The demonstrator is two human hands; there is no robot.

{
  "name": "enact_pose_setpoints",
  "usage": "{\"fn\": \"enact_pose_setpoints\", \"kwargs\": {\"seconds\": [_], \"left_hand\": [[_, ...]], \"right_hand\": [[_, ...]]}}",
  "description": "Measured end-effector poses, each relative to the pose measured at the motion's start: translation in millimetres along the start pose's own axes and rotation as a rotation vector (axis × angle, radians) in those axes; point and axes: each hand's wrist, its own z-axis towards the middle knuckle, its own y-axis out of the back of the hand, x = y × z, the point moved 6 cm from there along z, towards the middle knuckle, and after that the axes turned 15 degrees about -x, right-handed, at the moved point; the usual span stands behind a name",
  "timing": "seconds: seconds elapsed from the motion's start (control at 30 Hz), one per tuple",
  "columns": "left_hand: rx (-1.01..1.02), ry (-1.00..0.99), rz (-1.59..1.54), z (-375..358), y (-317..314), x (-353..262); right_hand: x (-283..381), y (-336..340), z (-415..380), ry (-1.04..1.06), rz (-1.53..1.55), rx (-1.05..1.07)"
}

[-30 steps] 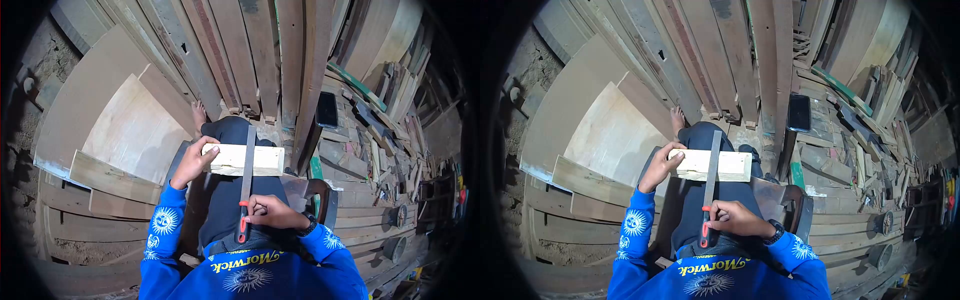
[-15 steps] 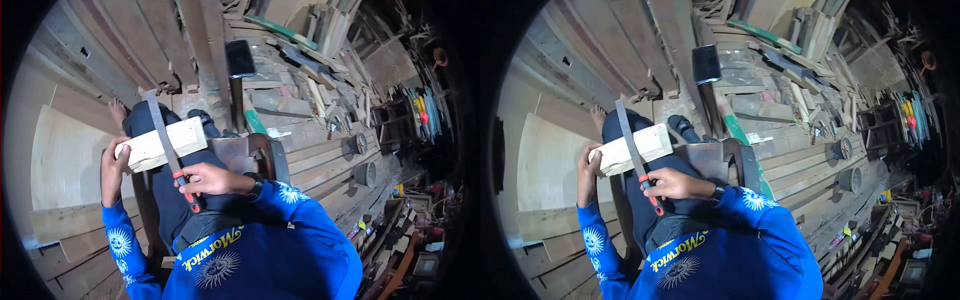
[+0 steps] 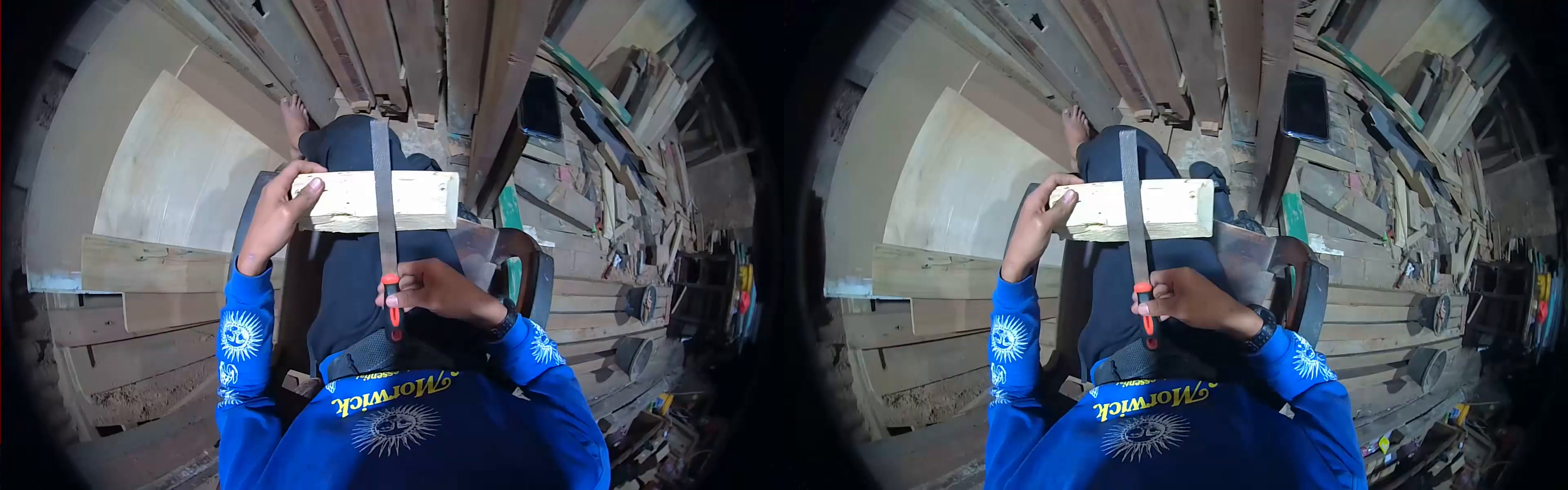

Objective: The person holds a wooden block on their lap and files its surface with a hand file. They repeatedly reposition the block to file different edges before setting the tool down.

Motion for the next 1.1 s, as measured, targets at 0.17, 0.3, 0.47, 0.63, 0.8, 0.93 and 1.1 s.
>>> {"fn": "enact_pose_setpoints", "kwargs": {"seconds": [0.17,0.3,0.47,0.63,0.8,0.93,1.1], "left_hand": [[-0.002,-0.025,-0.006,1,-1,3],[0.030,0.015,0.013,-1,-1,-1],[0.050,-0.005,0.017,0,-2,1],[0.006,0.014,-0.043,0,-1,1],[0.026,-0.006,-0.014,-1,-2,-1],[0.047,0.030,0.027,-2,-1,-1],[0.049,0.012,0.015,-3,-2,-4]], "right_hand": [[8,4,8,0.137,0.068,-0.128],[4,1,-1,0.047,-0.075,0.029],[21,3,9,-0.058,0.074,-0.092],[8,-1,3,-0.082,0.139,-0.006],[21,8,7,-0.043,0.098,-0.097],[11,5,3,-0.063,0.033,-0.049],[22,9,10,-0.037,0.079,-0.141]]}}
